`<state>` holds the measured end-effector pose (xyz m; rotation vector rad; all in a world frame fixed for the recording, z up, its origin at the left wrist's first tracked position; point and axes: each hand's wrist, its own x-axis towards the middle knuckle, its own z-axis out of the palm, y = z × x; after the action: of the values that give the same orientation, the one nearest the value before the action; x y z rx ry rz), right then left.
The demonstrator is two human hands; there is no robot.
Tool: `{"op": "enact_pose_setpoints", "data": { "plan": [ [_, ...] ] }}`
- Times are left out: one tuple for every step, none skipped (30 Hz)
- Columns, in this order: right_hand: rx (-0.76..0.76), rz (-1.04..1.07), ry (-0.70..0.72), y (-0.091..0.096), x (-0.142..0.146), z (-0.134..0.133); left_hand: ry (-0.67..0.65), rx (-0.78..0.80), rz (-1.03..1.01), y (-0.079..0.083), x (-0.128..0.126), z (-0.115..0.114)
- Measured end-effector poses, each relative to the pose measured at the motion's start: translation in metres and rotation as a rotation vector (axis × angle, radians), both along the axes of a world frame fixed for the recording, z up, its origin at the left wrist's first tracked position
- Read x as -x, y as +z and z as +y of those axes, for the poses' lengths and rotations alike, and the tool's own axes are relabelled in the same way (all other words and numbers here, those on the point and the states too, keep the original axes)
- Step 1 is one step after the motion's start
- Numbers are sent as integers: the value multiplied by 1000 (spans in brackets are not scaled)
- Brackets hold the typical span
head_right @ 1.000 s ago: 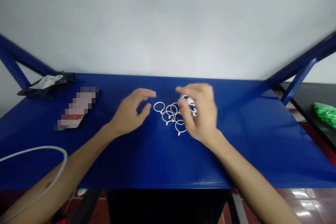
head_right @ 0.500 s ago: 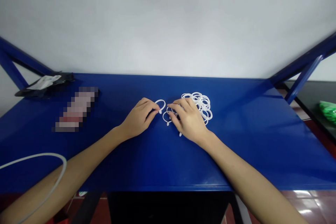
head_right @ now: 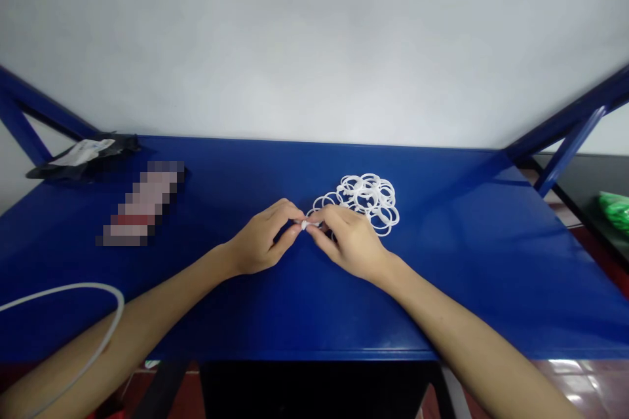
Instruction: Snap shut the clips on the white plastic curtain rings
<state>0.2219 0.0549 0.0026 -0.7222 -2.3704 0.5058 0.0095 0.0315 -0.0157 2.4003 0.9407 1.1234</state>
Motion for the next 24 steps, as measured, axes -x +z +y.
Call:
{"op": "enact_pose_setpoints", "data": {
  "plan": [
    [28, -3, 9, 0, 0, -1, -34, 7, 7, 2, 0, -1],
    [48, -4, 25, 0, 1, -3, -74, 13, 16, 4, -1, -3],
    [59, -4, 51, 0, 2, -5, -118, 14, 28, 7, -2, -4],
    [60, -3, 85, 0, 3, -7, -161, 8, 42, 9, -3, -6],
    [55, -1, 121, 0, 4, -10, -195, -4, 48, 12, -5, -8],
    [50, 2, 158, 1, 6, -12, -220, -20, 45, 14, -6, -11],
    [44, 7, 188, 1, 7, -15, -236, -34, 33, 16, -8, -13],
    [40, 15, 207, 1, 8, -17, -248, -44, 15, 18, -9, -15],
    [38, 25, 218, 2, 10, -20, -255, -48, -10, 19, -11, -18],
    [38, 41, 220, 3, 11, -22, -259, -52, -37, 20, -12, -20],
    [40, 58, 220, 3, 12, -24, -260, -57, -61, 20, -13, -21],
    [42, 73, 219, 4, 13, -26, -258, -67, -80, 21, -13, -23],
    [43, 83, 220, 5, 14, -27, -254, -77, -96, 21, -14, -24],
    [41, 89, 221, 6, 15, -29, -248, -88, -108, 21, -15, -25],
    [36, 93, 222, 6, 16, -30, -242, -97, -117, 21, -15, -26],
    [28, 96, 222, 7, 16, -31, -237, -104, -123, 22, -15, -27],
    [17, 98, 222, 7, 17, -31, -233, -111, -130, 22, -15, -27],
    [9, 100, 221, 7, 17, -32, -229, -118, -138, 23, -16, -27],
    [2, 101, 222, 7, 17, -32, -225, -124, -145, 23, -16, -28],
    [0, 99, 221, 7, 17, -33, -221, -128, -152, 23, -17, -28],
    [-4, 94, 224, 6, 18, -33, -218, -134, -153, 23, -17, -29],
    [-14, 89, 228, 5, 18, -33, -214, -149, -148, 22, -18, -30],
    [-31, 84, 234, 4, 18, -34, -208, -172, -138, 21, -19, -30],
    [-51, 80, 242, 3, 19, -34, -198, -202, -126, 19, -20, -31]
  ]
}}
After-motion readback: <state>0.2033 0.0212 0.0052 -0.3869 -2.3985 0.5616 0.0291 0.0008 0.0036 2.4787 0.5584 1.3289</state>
